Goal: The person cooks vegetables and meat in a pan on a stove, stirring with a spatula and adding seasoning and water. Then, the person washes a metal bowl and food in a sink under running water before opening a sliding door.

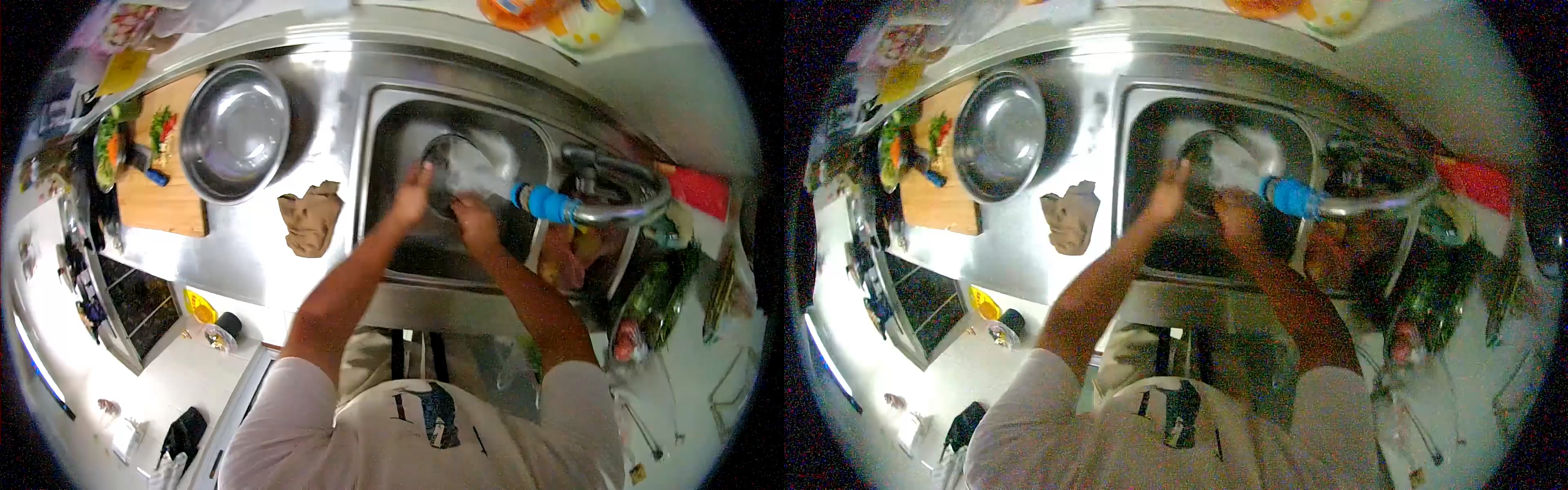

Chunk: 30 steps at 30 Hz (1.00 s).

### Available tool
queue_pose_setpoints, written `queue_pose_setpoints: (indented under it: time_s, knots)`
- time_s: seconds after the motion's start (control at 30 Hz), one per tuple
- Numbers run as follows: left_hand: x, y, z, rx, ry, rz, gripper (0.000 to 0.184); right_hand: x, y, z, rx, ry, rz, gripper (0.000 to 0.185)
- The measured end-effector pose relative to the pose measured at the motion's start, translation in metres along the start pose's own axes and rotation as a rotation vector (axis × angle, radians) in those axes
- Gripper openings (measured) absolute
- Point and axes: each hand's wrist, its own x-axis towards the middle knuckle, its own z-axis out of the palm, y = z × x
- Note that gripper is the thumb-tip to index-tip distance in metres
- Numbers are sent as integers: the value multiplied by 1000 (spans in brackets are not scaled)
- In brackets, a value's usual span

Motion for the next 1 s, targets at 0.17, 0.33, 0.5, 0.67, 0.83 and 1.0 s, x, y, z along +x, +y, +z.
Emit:
queue_pose_setpoints:
  time_s: [0.17,0.33,0.5,0.67,0.83,1.0]
  knots:
    - [0,2,4,-7,-61,-81,74,1,-41,-18,330,-43,-1,39]
    - [18,-34,30,14,190,191,58,8,-14,6,216,-389,133,52]
    - [38,-39,-3,221,-95,333,62,18,-46,-20,-5,-313,77,36]
    - [28,-74,27,40,53,353,67,5,-32,-12,357,-160,106,32]
    - [27,-51,21,102,128,307,70,39,-74,-61,211,-299,-53,34]
    - [44,-34,-8,226,-171,271,74,1,10,-2,88,-274,-153,31]
